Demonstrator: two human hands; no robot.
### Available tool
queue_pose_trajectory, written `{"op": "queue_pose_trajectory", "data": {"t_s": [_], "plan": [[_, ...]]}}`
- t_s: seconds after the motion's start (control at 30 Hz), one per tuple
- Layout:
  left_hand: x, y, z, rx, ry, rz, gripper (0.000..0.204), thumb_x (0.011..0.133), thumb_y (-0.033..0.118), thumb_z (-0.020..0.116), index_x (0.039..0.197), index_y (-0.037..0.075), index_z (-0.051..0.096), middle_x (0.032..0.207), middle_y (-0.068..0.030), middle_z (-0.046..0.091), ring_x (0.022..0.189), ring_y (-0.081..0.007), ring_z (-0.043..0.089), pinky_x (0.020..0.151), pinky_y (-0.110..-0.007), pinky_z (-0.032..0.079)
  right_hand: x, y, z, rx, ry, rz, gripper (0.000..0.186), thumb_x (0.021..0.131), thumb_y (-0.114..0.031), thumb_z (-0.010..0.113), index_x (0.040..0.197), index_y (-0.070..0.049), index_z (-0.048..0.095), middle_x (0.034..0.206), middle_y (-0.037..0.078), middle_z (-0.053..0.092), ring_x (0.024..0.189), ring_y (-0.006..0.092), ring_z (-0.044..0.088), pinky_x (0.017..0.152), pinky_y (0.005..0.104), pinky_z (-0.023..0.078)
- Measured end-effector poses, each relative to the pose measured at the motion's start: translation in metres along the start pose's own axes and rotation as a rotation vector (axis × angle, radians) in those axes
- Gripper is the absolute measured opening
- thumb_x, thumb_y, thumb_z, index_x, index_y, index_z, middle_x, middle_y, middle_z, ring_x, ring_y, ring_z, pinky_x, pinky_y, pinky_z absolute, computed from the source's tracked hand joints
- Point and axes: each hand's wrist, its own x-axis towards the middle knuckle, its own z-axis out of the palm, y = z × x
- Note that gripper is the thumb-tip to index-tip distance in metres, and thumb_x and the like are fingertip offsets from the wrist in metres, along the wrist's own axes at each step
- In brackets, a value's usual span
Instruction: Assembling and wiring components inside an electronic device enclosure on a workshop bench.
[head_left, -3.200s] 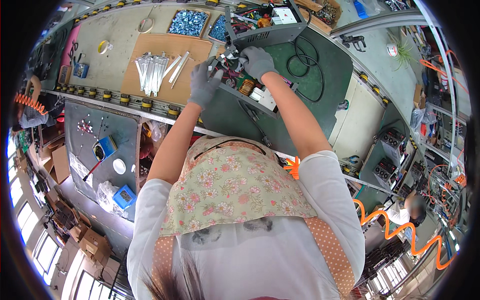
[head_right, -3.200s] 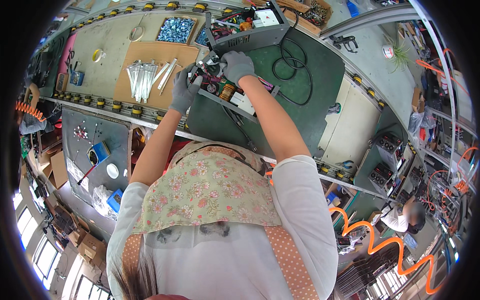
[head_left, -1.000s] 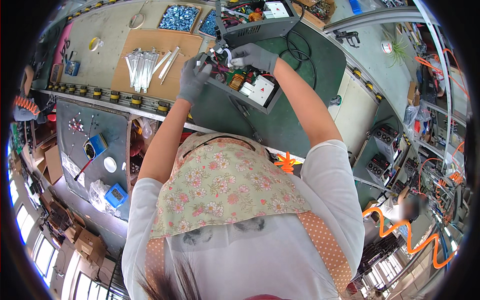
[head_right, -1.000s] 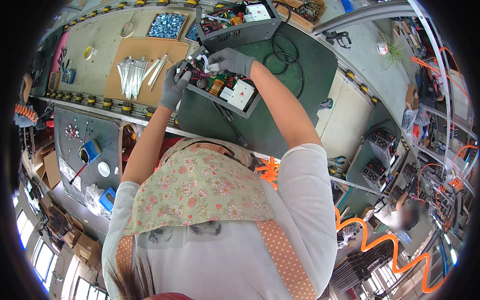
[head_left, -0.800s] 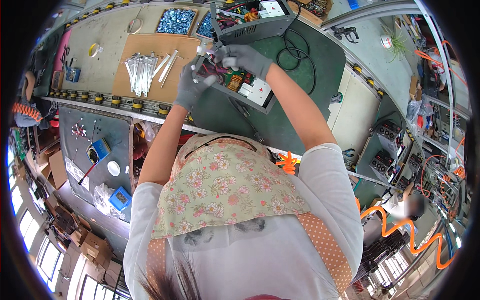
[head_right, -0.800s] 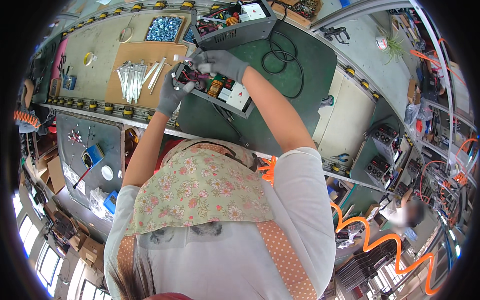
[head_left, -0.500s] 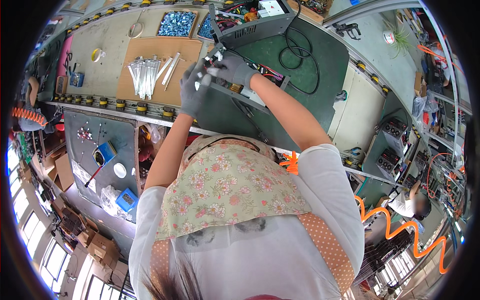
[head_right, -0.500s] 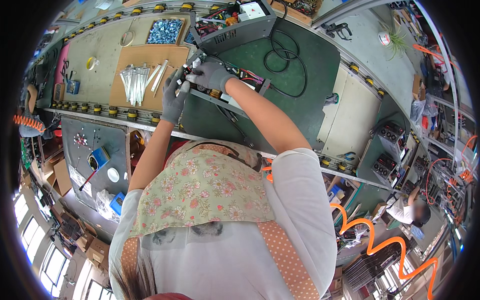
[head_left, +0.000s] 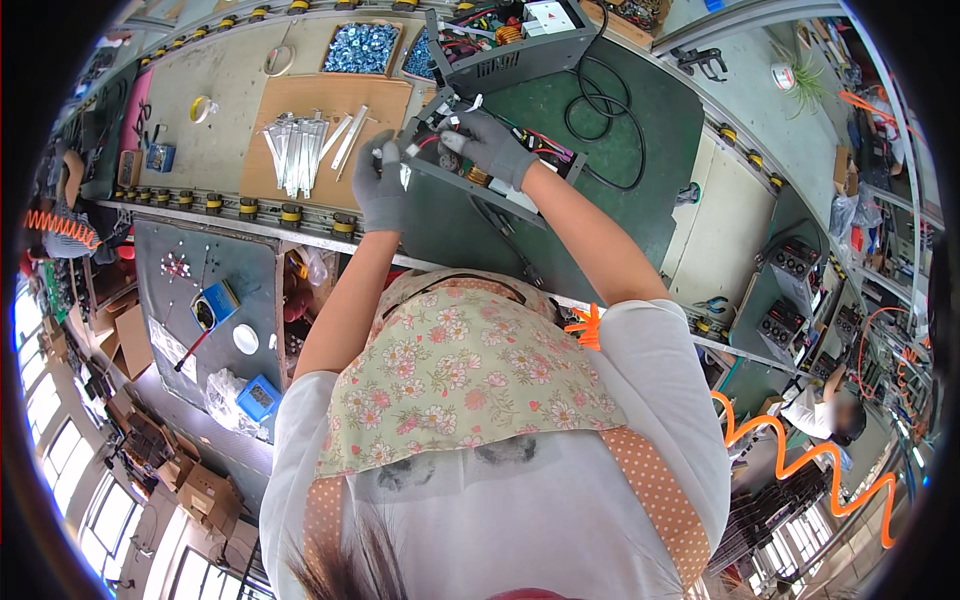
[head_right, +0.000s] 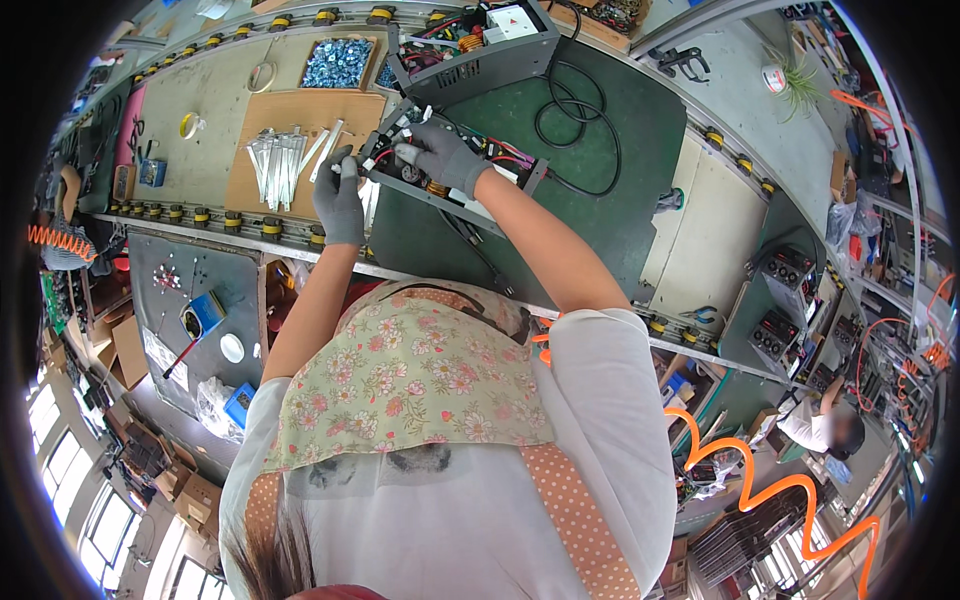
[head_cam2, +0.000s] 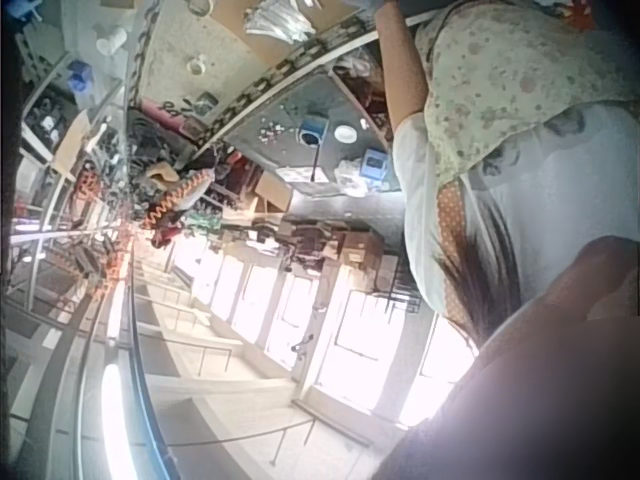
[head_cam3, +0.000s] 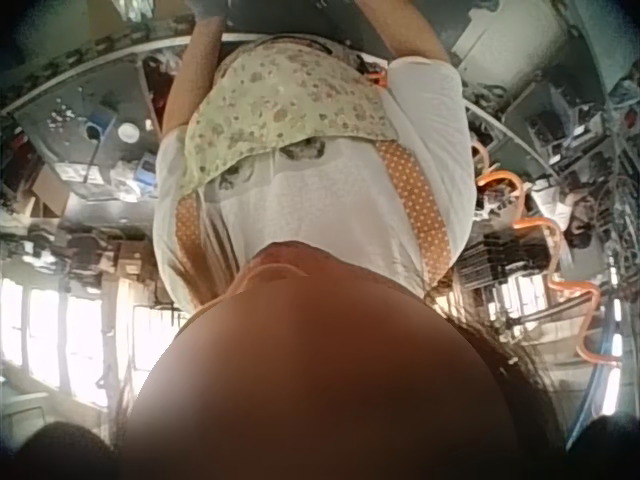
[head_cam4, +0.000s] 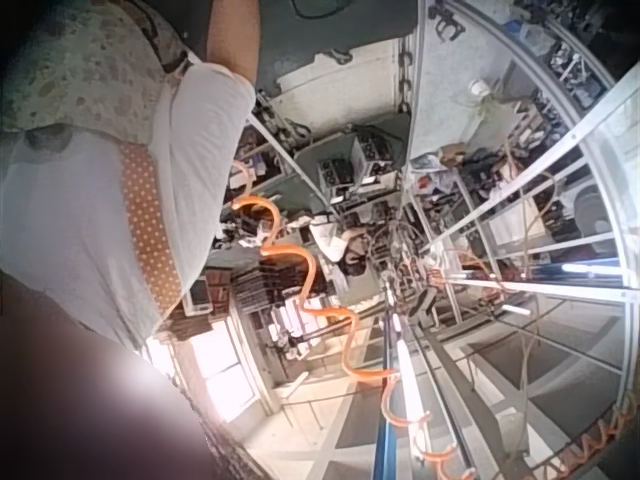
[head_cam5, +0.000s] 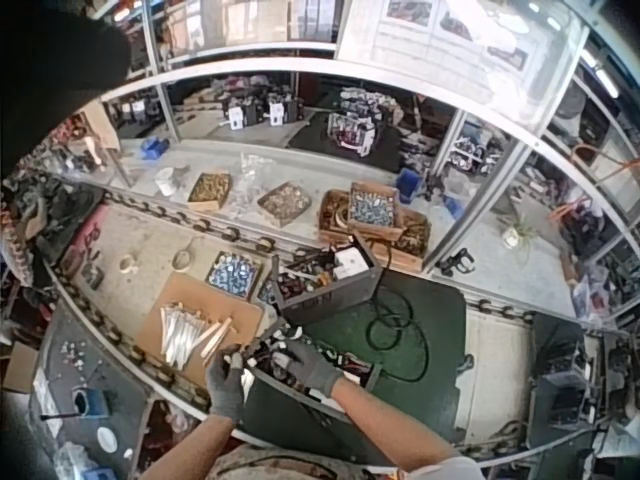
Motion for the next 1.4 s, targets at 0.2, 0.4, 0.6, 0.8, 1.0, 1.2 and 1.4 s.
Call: {"op": "queue_pose_trajectory", "data": {"t_s": [0.2, 0.4, 0.6, 0.8, 1.0, 1.2, 1.4], "plan": [[-0.005, -0.002, -0.002, -0.121, -0.190, -0.023, 0.035, 0.095, 0.031, 0.065, 0.114, 0.002, 0.067, 0.096, -0.0043, 0.068, 0.087, -0.0101, 0.059, 0.078, -0.026, 0.048, 0.001, -0.011, 0.006, -0.373, 0.287, -0.072, 0.024, 0.089, -0.027, 0.069, 0.097, -0.005, 0.069, 0.087, 0.016, 0.069, 0.078, 0.0269, 0.066, 0.073, 0.0371, 0.051], [-0.004, 0.003, 0.001, -0.221, -0.239, -0.041, 0.036, 0.091, 0.030, 0.071, 0.112, 0.000, 0.068, 0.093, -0.0055, 0.070, 0.083, -0.0095, 0.060, 0.075, -0.025, 0.048, -0.010, -0.029, 0.005, -0.694, 0.400, -0.103, 0.024, 0.086, -0.030, 0.071, 0.098, -0.010, 0.074, 0.077, 0.018, 0.067, 0.070, 0.0354, 0.064, 0.065, 0.0403, 0.051], [0.013, -0.007, -0.007, -0.016, -0.110, -0.086, 0.025, 0.089, 0.025, 0.070, 0.099, 0.002, 0.072, 0.073, -0.0014, 0.068, 0.064, -0.0055, 0.056, 0.058, -0.023, 0.043, -0.023, -0.037, -0.013, 0.163, -0.030, 0.310, 0.037, 0.092, -0.044, 0.062, 0.109, -0.013, 0.073, 0.067, 0.013, 0.066, 0.066, 0.0281, 0.065, 0.066, 0.0382, 0.052], [0.017, 0.012, -0.013, 0.471, -0.223, 0.181, 0.025, 0.089, 0.022, 0.070, 0.105, 0.004, 0.069, 0.081, -0.0091, 0.070, 0.069, -0.0145, 0.064, 0.064, -0.029, 0.049, -0.016, -0.028, -0.001, -0.629, 0.242, -0.184, 0.036, 0.089, -0.044, 0.065, 0.118, -0.023, 0.070, 0.084, 0.005, 0.068, 0.076, 0.0221, 0.066, 0.067, 0.0331, 0.053], [0.023, 0.033, -0.006, 0.702, -0.335, 0.435, 0.024, 0.089, 0.026, 0.068, 0.105, 0.008, 0.069, 0.094, -0.0154, 0.070, 0.085, -0.0314, 0.068, 0.074, -0.039, 0.053, -0.007, -0.053, 0.009, -1.089, 0.240, -0.413, 0.029, 0.083, -0.030, 0.070, 0.111, -0.025, 0.071, 0.098, 0.005, 0.068, 0.087, 0.0264, 0.068, 0.076, 0.0393, 0.055], [0.021, 0.025, 0.005, 0.567, -0.301, 0.287, 0.018, 0.089, 0.022, 0.064, 0.104, 0.012, 0.068, 0.094, -0.0105, 0.067, 0.091, -0.0319, 0.065, 0.079, -0.043, 0.052, 0.009, -0.067, 0.015, -1.494, -0.069, 0.019, 0.017, 0.085, -0.021, 0.064, 0.097, -0.017, 0.075, 0.089, 0.009, 0.070, 0.088, 0.0284, 0.069, 0.072, 0.0429, 0.057], [0.019, 0.012, 0.009, 0.483, -0.144, 0.186, 0.032, 0.090, 0.014, 0.061, 0.121, 0.007, 0.060, 0.112, -0.0166, 0.059, 0.099, -0.0311, 0.062, 0.085, -0.040, 0.050, 0.025, -0.023, 0.004, -1.303, -0.037, 0.253, 0.022, 0.082, -0.024, 0.066, 0.095, -0.008, 0.075, 0.095, 0.013, 0.072, 0.091, 0.0312, 0.071, 0.077, 0.0437, 0.056]]}}
